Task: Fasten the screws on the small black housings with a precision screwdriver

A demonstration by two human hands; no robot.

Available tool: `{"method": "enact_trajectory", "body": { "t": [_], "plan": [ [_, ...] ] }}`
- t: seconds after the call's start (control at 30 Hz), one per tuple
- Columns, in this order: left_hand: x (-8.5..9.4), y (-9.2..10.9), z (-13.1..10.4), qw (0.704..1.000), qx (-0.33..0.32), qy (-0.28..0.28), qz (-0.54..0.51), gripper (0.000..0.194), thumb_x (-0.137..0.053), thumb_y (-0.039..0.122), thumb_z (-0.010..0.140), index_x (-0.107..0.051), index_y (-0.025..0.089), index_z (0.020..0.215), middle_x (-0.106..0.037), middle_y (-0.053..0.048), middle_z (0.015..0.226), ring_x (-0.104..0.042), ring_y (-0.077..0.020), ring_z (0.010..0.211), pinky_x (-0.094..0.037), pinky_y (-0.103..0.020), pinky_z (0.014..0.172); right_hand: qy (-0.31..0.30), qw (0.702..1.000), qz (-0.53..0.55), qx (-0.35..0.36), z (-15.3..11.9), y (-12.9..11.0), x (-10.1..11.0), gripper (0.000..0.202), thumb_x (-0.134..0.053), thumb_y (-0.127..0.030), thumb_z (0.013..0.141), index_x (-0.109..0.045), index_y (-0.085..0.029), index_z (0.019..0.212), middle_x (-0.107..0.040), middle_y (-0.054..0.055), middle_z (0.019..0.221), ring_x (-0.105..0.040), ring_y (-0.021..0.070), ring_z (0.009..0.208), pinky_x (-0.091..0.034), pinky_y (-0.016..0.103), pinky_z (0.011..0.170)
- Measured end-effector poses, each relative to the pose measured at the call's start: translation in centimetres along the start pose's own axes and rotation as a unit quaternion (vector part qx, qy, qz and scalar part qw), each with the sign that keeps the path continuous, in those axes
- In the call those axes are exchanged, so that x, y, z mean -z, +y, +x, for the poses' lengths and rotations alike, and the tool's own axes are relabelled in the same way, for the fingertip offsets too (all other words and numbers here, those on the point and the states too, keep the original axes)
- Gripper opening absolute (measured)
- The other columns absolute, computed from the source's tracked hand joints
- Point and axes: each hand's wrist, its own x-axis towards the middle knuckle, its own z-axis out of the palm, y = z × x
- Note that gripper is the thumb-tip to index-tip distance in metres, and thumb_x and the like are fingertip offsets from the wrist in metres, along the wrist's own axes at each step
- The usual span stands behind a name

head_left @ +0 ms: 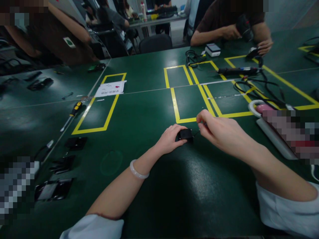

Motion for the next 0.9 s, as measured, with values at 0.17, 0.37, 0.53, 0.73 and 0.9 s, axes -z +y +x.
{"method": "enact_trajectory", "body": {
  "t": [0.17,0.37,0.53,0.73,0.9],
  "plan": [
    [0.00,0.02,0.05,1.000,0.002,-0.003,0.003,0.036,-0.063,0.032,0.086,-0.052,0.021,0.118,-0.058,-0.008,0.117,-0.054,-0.0251,0.109,-0.043,-0.038,0.094,-0.013,1.000,-0.012,-0.003,0.01,0.01,-0.09,0.021,-0.035,-0.037,0.097,-0.048,-0.021,0.098,-0.062,0.000,0.069,-0.060,0.0177,0.057,-0.025,0.026,0.048],
    [0.03,0.08,0.02,1.000,0.001,-0.003,0.001,0.036,-0.063,0.030,0.085,-0.052,0.021,0.119,-0.058,-0.007,0.119,-0.054,-0.0249,0.110,-0.043,-0.039,0.095,-0.011,1.000,-0.003,-0.002,-0.10,0.16,0.01,0.017,-0.036,-0.032,0.096,-0.047,-0.020,0.102,-0.061,-0.001,0.067,-0.058,0.0172,0.055,-0.026,0.026,0.049],
    [-0.05,0.00,0.03,1.000,0.005,-0.002,0.001,0.036,-0.063,0.031,0.085,-0.053,0.022,0.119,-0.058,-0.007,0.118,-0.054,-0.0253,0.109,-0.043,-0.039,0.094,-0.012,1.000,0.010,-0.007,-0.08,0.15,0.09,0.021,-0.036,-0.038,0.097,-0.048,-0.021,0.100,-0.063,0.000,0.071,-0.060,0.0179,0.060,-0.026,0.027,0.051],
    [-0.03,-0.02,-0.01,1.000,0.001,-0.002,0.002,0.036,-0.062,0.032,0.086,-0.052,0.021,0.119,-0.058,-0.007,0.118,-0.054,-0.0245,0.108,-0.043,-0.038,0.094,-0.013,1.000,0.005,-0.011,-0.02,0.32,-0.12,0.021,-0.034,-0.034,0.097,-0.049,-0.020,0.101,-0.063,0.001,0.073,-0.060,0.0183,0.060,-0.027,0.027,0.050],
    [0.05,-0.02,-0.01,1.000,-0.002,-0.003,0.000,0.036,-0.063,0.032,0.086,-0.053,0.021,0.119,-0.058,-0.007,0.119,-0.054,-0.0246,0.110,-0.043,-0.038,0.094,-0.001,1.000,0.031,0.004,-0.02,0.39,-0.15,0.019,-0.035,-0.032,0.096,-0.048,-0.020,0.103,-0.064,0.001,0.076,-0.060,0.0173,0.062,-0.029,0.027,0.052]
  ]
}}
